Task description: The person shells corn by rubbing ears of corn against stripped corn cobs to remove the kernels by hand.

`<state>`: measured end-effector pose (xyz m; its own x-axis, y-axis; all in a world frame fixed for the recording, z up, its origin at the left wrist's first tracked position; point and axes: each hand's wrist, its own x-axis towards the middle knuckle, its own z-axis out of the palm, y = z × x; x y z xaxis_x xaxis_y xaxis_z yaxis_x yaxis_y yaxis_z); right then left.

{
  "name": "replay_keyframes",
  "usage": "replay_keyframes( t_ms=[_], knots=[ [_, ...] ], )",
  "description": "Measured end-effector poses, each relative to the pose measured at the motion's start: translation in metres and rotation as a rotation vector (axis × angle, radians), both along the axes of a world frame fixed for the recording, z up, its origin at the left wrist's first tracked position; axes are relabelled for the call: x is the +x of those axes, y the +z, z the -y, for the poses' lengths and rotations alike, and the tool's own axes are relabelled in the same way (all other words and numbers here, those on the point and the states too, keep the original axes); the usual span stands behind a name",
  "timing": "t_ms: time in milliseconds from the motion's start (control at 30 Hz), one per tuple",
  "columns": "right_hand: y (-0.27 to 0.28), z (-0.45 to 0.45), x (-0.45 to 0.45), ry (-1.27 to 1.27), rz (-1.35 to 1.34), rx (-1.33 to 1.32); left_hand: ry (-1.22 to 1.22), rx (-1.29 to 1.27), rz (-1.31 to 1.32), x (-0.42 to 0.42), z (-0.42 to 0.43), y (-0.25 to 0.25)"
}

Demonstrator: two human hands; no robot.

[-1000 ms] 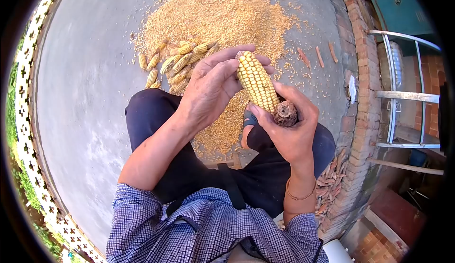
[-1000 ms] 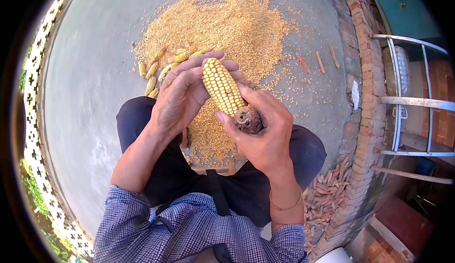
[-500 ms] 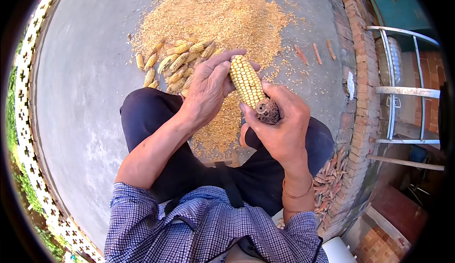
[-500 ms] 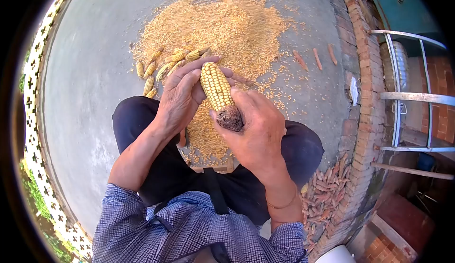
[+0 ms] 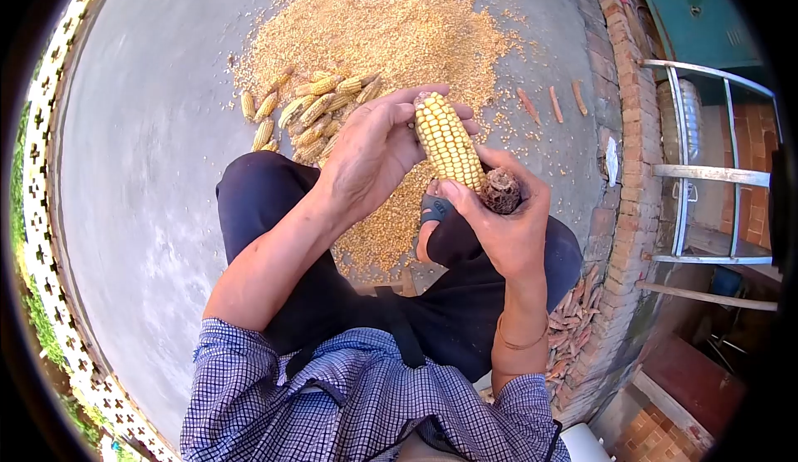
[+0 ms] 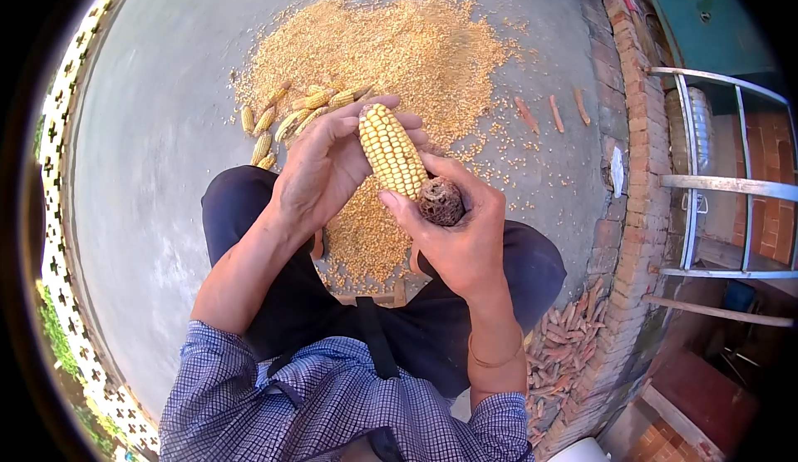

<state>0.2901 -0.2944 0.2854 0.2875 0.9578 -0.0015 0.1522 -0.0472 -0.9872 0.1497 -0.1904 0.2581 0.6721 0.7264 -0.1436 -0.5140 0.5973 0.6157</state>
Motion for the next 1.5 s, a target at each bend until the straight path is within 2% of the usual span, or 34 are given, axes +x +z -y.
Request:
replay_keyframes(
  t_ms=[33, 100, 233, 400, 567, 700, 800, 900, 1200, 1300, 1500],
  knots=[
    [0.008, 0.001, -0.001, -0.002, -0.088, -0.054, -0.002, 0.007, 0.014, -0.002, 0.0, 0.001],
    [0.007, -0.001, -0.001, 0.022, -0.082, -0.015, -0.006, 0.022, 0.044, -0.005, -0.003, 0.004],
    [0.012, -0.002, 0.001, 0.015, -0.212, -0.136, -0.01, 0.056, 0.028, -0.012, -0.004, 0.01],
    [0.002, -0.004, 0.005, 0.079, -0.213, -0.047, 0.013, 0.081, 0.025, -0.016, -0.003, 0.01],
    [0.005, -0.005, 0.001, 0.069, -0.171, -0.079, 0.014, 0.144, -0.005, -0.02, -0.001, 0.011],
    [0.0, -0.006, -0.002, 0.08, 0.038, 0.053, 0.008, 0.176, -0.027, -0.02, -0.003, 0.009],
    [-0.01, -0.003, -0.005, 0.009, 0.079, 0.151, 0.004, 0.186, -0.065, -0.019, -0.003, 0.008],
    [-0.013, -0.003, 0.001, 0.036, 0.305, 0.279, 0.007, 0.241, -0.109, -0.016, 0.0, -0.002],
    [-0.001, 0.001, -0.003, 0.078, 0.696, 0.12, 0.003, 0.137, -0.237, -0.009, 0.007, -0.017],
    [0.004, 0.003, -0.004, 0.032, 0.674, 0.059, -0.015, 0.105, -0.11, -0.006, 0.003, -0.025],
    [0.002, 0.001, -0.001, -0.021, 0.775, 0.176, 0.053, -0.109, 0.058, 0.003, 0.0, -0.012]
  ],
)
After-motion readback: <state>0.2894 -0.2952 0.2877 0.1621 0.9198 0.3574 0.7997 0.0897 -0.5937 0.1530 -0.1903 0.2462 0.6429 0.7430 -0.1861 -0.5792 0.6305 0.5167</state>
